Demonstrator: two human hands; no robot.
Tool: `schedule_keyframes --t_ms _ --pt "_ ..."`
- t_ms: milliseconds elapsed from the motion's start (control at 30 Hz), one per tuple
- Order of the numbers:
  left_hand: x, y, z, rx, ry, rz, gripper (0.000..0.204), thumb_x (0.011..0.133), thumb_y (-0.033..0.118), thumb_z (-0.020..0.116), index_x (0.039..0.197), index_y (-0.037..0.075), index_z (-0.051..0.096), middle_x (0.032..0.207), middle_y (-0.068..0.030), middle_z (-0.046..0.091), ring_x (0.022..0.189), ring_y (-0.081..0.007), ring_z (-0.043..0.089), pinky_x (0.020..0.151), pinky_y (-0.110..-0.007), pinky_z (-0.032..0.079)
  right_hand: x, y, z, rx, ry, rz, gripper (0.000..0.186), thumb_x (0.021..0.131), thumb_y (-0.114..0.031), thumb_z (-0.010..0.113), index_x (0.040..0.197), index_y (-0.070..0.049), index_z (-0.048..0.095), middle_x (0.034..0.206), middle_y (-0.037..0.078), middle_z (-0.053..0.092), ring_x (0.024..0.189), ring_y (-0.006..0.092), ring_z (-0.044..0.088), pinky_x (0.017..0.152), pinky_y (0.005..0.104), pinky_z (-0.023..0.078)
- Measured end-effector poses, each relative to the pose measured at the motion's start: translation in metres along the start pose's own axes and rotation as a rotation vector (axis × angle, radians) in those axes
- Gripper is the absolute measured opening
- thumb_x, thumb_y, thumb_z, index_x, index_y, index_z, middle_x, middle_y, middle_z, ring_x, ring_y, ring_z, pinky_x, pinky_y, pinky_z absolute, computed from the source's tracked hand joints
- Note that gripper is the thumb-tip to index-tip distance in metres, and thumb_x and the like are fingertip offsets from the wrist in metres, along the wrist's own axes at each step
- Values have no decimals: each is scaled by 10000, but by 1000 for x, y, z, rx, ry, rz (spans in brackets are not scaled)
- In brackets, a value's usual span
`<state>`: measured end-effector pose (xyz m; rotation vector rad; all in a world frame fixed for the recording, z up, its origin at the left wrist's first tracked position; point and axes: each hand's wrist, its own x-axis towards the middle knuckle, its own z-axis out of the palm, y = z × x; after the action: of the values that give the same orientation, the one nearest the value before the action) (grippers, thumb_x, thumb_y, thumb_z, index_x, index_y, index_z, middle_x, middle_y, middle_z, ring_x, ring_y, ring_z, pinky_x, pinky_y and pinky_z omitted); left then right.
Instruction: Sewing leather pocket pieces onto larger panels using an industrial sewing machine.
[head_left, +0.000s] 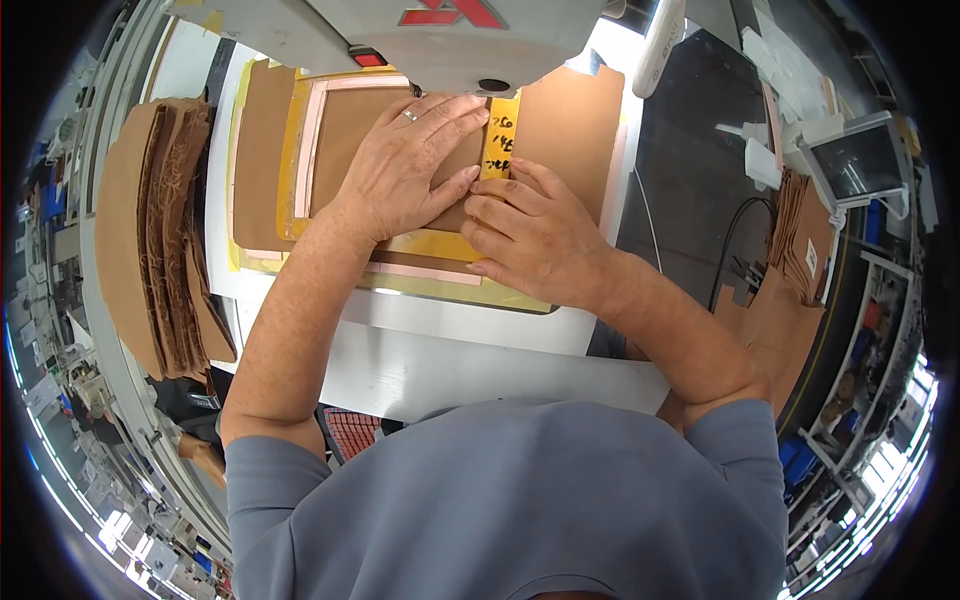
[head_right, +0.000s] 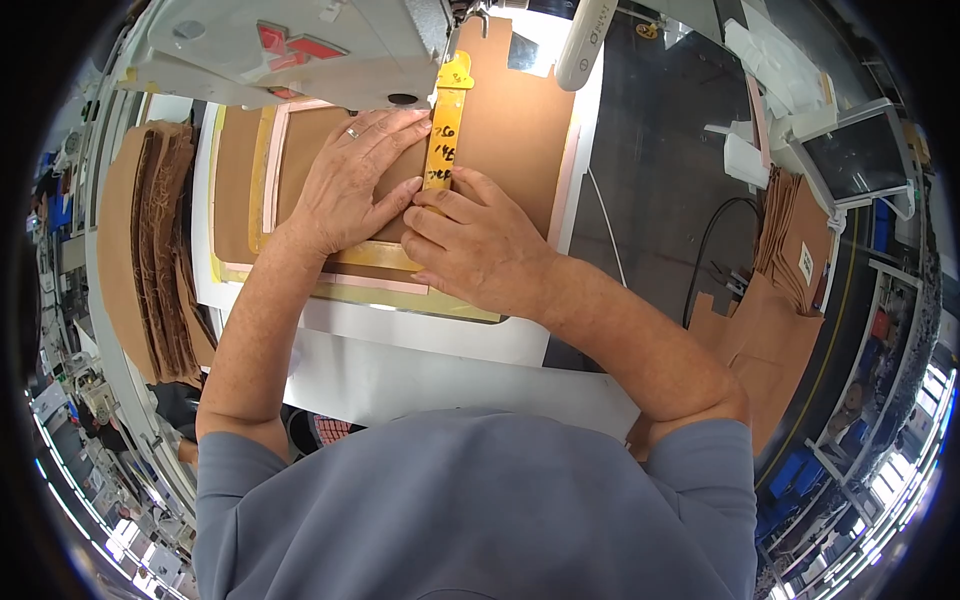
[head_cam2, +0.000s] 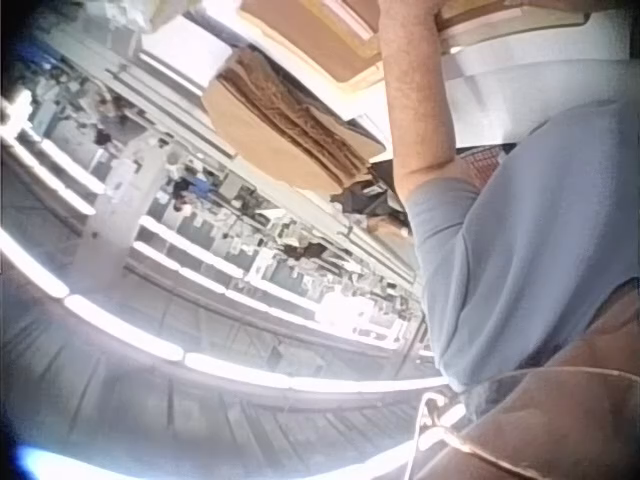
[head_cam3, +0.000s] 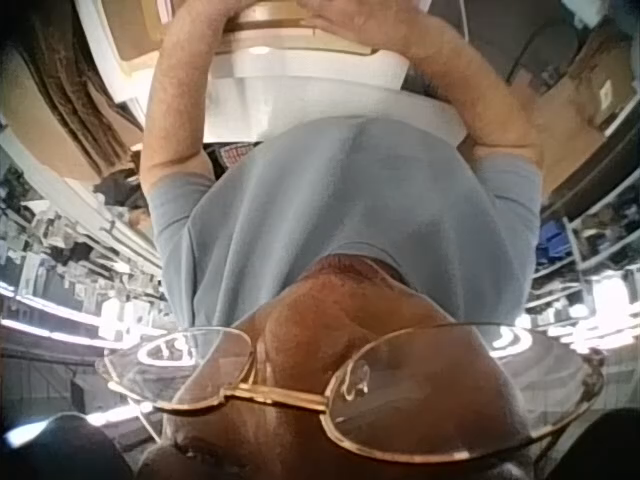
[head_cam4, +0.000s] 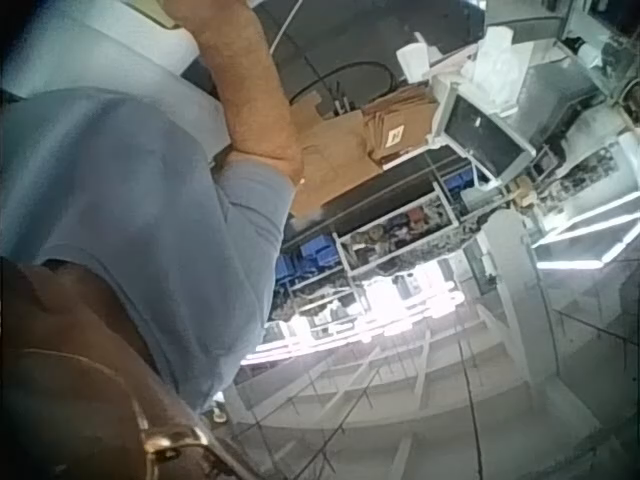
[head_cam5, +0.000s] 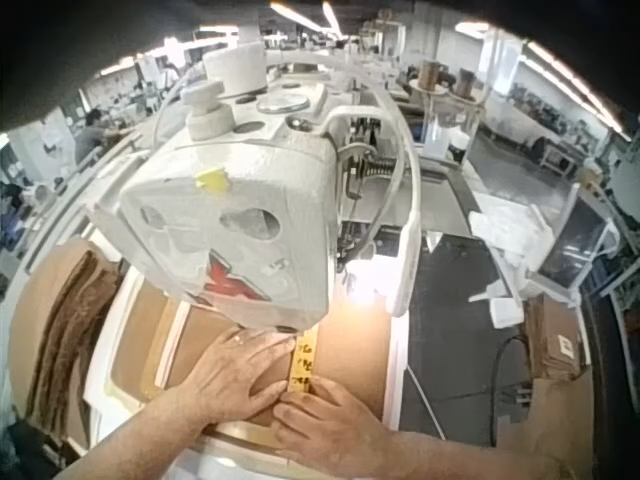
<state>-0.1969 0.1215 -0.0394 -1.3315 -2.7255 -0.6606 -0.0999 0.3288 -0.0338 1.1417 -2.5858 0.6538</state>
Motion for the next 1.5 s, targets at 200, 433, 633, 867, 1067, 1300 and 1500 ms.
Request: schedule_keyframes --t_ms 200,433,633,867,1067,1300,1500 --pt "0 1 0 67 5 24 501 947 307 651 1401 111 576 1495 -29 547 1376 -246 497 1171 -461 380 0 1 1 4 14 -7 399 716 -356 842 984 -130 650 1123 26 598 1193 211 575 1099 477 435" --pt "-2 0 1 27 2 3 533 933 306 645 1427 128 555 1499 -54 553 1391 -280 494 1199 -503 340 -2 2 2 7 7 -17 373 737 -356 834 982 -139 653 1135 27 598 1203 219 572 1113 500 431" --pt "-2 0 0 69 16 18 475 956 348 645 1377 133 594 1510 -23 547 1383 -244 503 1164 -472 379 -2 1 5 8 15 1 381 739 -367 836 991 -141 661 1140 29 596 1212 227 569 1117 504 430" --pt "-2 0 -2 24 -19 -7 528 937 336 638 1423 138 575 1499 -44 555 1381 -266 509 1196 -497 326 -3 2 7 9 28 7 372 739 -360 839 985 -143 663 1156 25 601 1212 223 569 1115 501 433" --pt "-3 1 -2 76 -21 14 536 938 345 640 1427 136 576 1499 -41 550 1389 -253 505 1205 -493 310 -5 0 7 5 50 17 368 731 -356 843 974 -154 656 1160 16 597 1208 205 568 1122 492 428" --pt "-2 0 -1 88 -23 17 544 937 320 653 1446 148 565 1506 -41 544 1384 -253 508 1205 -487 296 -6 5 9 9 49 22 357 756 -342 828 998 -151 649 1170 20 594 1207 209 565 1132 497 423" --pt "6 1 -5 102 -50 -1 547 932 298 659 1451 149 568 1450 -50 575 1285 -271 558 1099 -462 364 -4 10 11 17 77 45 360 768 -337 821 1026 -146 657 1190 19 603 1207 221 568 1135 491 424"
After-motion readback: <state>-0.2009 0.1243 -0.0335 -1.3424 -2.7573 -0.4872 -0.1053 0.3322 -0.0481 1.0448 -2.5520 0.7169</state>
